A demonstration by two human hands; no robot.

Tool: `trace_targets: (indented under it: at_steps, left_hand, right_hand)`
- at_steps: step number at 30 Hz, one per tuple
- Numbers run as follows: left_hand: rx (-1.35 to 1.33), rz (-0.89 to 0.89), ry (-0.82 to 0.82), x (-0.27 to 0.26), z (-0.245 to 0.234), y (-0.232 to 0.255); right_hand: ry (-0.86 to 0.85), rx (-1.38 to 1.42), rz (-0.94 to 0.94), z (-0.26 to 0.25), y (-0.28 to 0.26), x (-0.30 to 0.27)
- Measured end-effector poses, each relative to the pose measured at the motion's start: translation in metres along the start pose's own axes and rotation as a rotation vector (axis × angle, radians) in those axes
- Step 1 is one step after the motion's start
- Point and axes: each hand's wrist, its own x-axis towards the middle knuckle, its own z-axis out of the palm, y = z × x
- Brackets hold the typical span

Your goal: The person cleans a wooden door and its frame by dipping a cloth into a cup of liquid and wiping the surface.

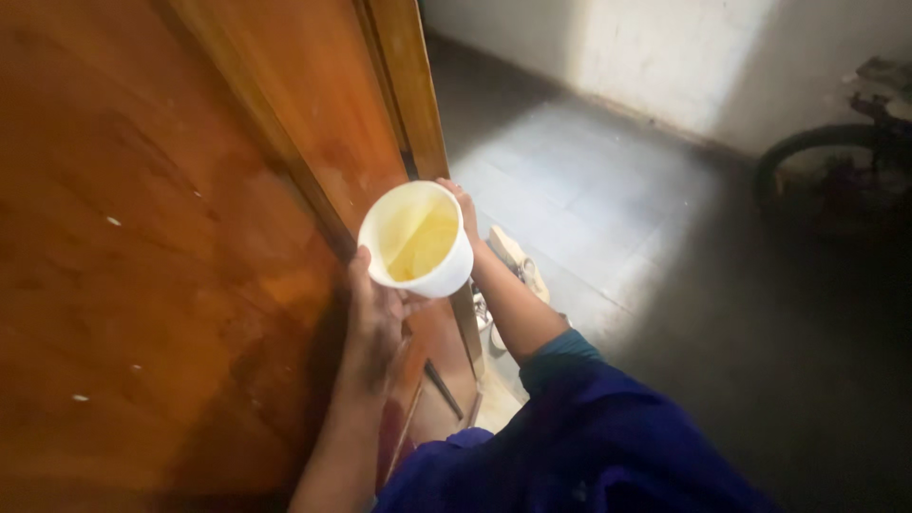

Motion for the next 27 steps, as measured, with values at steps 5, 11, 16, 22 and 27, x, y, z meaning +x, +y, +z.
trace_targets:
  at_steps: [5,11,16,22,27]
  left_hand:
    - [0.013,-0.089,0.164,-0.009,-0.035,-0.067]
    - [-0.266,0.018,0.168,-0.021,-0.074,-0.152]
    - [0.033,-0.033,0.233,-0.059,-0.112,-0.212]
    - [0.11,0.018,0.321,-0.06,-0.12,-0.289]
    - [0.142,-0.27,0.338,-0.049,-0.114,-0.329]
  right_hand:
    - [0.009,-0.417,-0.153,0.017,0.072,-0.061]
    - [-0.219,-0.499,0.474,0.015,0.105,-0.133]
    - [-0.089,-0.107,0.131,-0.018,0.049,-0.065]
    - [0.039,-0.453,-0.314,-0.017,-0.027,0.01]
    - [0.148,-0.581,-0.36,0.003,-0.003,-0.026]
